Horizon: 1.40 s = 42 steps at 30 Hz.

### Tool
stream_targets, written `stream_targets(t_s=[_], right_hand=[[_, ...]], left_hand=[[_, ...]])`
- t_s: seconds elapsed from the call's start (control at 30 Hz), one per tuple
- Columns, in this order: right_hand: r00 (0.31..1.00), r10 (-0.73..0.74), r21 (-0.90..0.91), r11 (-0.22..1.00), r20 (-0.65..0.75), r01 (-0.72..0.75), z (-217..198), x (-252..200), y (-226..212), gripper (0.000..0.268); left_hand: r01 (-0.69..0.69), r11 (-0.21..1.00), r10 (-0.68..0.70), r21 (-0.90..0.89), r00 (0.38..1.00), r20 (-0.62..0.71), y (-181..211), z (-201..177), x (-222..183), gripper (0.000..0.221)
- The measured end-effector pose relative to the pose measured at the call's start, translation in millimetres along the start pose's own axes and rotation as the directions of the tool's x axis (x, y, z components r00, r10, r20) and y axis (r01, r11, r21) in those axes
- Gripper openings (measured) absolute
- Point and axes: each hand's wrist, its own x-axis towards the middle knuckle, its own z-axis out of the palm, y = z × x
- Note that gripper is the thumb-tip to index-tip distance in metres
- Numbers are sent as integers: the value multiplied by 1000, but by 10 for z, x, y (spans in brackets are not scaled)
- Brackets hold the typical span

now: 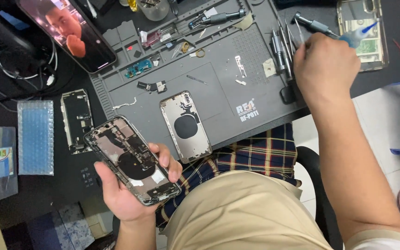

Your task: Inspecting a phone chassis and preparing a replacement back cover by removing protective film and checking the fit.

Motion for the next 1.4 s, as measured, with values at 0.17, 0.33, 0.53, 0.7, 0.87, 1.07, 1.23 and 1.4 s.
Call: stream_targets(t_s=[0.17,0.33,0.53,0.7,0.87,1.07,1.23,1.4], right_hand=[[959,-120,165,972,-256,166,-727,-343,-67,8],[958,-285,952,301,34,56,-1736,-734,-384,10],[900,-428,928,364,85,85,-1871,-1149,-452,52],[820,-526,881,469,226,57,-1868,-1109,-469,47],[828,-538,745,614,155,260,-1626,-1420,-111,36],[799,-589,771,563,123,296,-1756,-1568,-123,46],[789,-608,733,577,92,360,-1344,-1588,70,28],[725,-575,614,742,379,268,-985,-1550,207,17]], left_hand=[[-13,1000,13,-9,1000,-26,22,29,-30,86],[-5,999,9,-42,995,96,16,133,-3,95],[57,993,-33,-101,974,222,-80,285,43,96],[206,968,-196,-142,977,80,-14,528,-86,122],[303,953,-304,15,951,57,118,632,-62,125],[345,937,-342,-60,937,67,103,604,-70,128],[281,867,-258,-412,960,112,-220,281,-328,114],[123,953,-187,-276,958,-220,-210,264,-280,85]])
